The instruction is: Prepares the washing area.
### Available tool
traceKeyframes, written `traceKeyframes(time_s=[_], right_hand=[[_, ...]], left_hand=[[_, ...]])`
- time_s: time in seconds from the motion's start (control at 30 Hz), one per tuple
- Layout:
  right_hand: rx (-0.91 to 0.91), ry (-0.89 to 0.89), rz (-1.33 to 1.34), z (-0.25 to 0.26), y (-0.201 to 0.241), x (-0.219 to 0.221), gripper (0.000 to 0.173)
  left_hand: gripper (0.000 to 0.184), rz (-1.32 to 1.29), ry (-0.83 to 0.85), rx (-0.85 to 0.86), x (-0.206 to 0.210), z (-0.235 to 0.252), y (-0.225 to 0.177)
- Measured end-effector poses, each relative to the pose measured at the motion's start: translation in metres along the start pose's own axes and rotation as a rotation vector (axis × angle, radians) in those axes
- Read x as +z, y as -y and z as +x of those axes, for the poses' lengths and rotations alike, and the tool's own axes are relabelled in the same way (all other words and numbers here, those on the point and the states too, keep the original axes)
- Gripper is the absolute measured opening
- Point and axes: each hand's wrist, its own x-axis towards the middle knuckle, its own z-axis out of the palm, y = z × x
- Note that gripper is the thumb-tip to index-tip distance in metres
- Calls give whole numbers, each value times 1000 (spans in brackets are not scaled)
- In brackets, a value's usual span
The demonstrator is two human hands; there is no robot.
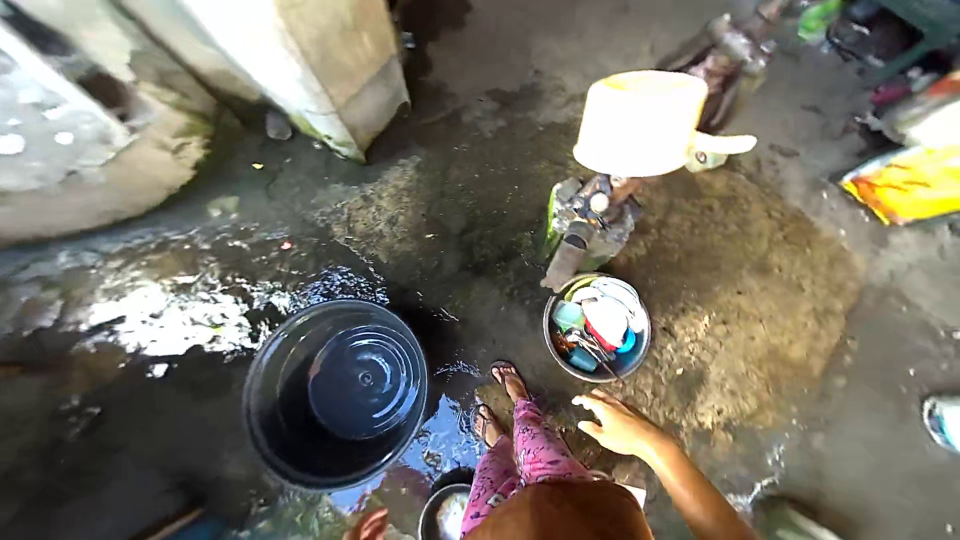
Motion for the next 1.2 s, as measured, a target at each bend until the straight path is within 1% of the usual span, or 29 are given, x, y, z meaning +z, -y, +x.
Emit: traceKeyframes(time_s=[0.1, 0.23, 0.37, 0.43, 0.5, 0.57, 0.63, 0.73, 0.8, 0.9, 1.03, 1.13, 1.2], right_hand=[[-13, -51, 99, -11, -14, 24, 48], [7, -98, 179, -22, -37, 56, 46], [68, -129, 262, -35, -58, 75, 46], [58, -159, 312, -42, -65, 78, 46], [32, -186, 360, -47, -74, 79, 46], [5, -223, 397, -51, -83, 77, 45], [-30, -287, 435, -57, -95, 74, 43], [-86, -435, 485, -60, -122, 70, 39], [-68, -468, 500, -62, -145, 66, 38], [-31, -410, 498, -61, -179, 53, 39], [40, -239, 402, -48, -217, 28, 41], [16, -162, 334, -38, -225, 0, 42], [-51, -190, 275, -33, -223, -22, 41]], left_hand=[[42, 106, -1, 70, -15, 10, -28], [42, 337, 79, 109, -8, 28, -73], [42, 441, 137, 241, 21, 24, -143], [42, 464, 171, 307, 36, 19, -174], [41, 448, 201, 369, 51, 14, -198], [41, 450, 216, 391, 65, 12, -216], [41, 490, 222, 400, 81, 9, -230], [40, 600, 241, 407, 107, 10, -243], [41, 662, 256, 401, 131, 13, -250], [41, 733, 280, 387, 172, 14, -260], [41, 789, 285, 375, 221, 8, -270], [41, 755, 250, 350, 236, 1, -270], [40, 701, 204, 347, 235, -1, -264]])
